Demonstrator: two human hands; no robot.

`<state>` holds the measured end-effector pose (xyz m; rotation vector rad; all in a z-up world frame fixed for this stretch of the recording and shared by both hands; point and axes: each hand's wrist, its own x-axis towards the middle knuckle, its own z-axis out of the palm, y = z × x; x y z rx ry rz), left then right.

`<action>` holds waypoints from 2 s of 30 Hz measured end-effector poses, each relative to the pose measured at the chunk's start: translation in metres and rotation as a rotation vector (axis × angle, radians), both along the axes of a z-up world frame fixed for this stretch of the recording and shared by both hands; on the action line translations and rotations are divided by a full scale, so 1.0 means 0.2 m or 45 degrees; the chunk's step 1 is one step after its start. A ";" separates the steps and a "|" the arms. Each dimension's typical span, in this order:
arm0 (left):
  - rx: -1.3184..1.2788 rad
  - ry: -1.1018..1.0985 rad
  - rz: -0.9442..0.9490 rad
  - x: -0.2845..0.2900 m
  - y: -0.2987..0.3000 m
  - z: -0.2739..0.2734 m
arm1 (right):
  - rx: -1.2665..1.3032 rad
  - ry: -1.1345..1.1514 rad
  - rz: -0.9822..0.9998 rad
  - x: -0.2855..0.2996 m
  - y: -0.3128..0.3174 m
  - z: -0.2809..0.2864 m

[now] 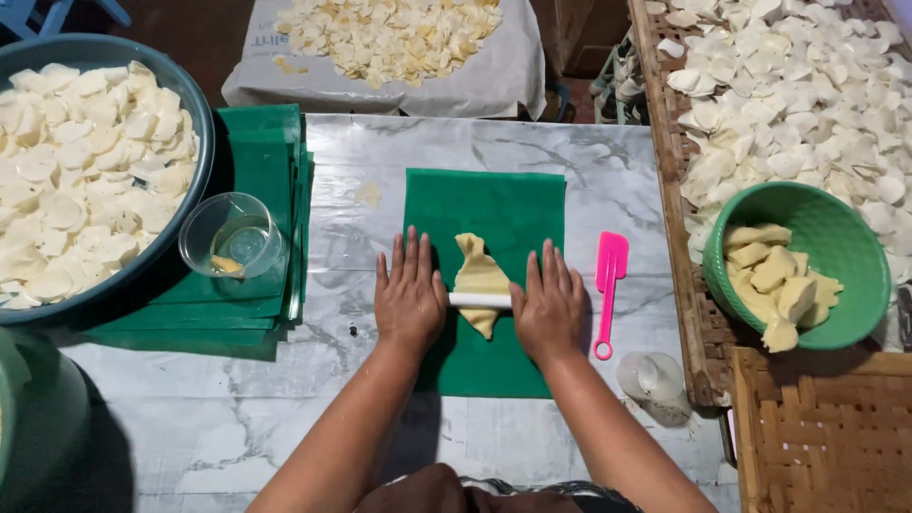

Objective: Flattening a piece of dough using a small rolling pin on a green mat.

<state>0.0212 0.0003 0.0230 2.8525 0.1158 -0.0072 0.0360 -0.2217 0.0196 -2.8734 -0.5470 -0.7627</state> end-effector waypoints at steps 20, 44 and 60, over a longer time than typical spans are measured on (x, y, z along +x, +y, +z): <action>0.020 -0.105 0.018 0.00 0.01 -0.06 | -0.102 0.138 -0.008 0.01 0.01 -0.03; 0.064 -0.140 -0.058 0.01 0.05 -0.07 | -0.063 0.153 0.033 -0.09 0.02 -0.07; -0.047 -0.256 -0.105 0.23 0.11 -0.15 | -0.030 0.322 0.043 -0.12 -0.04 -0.12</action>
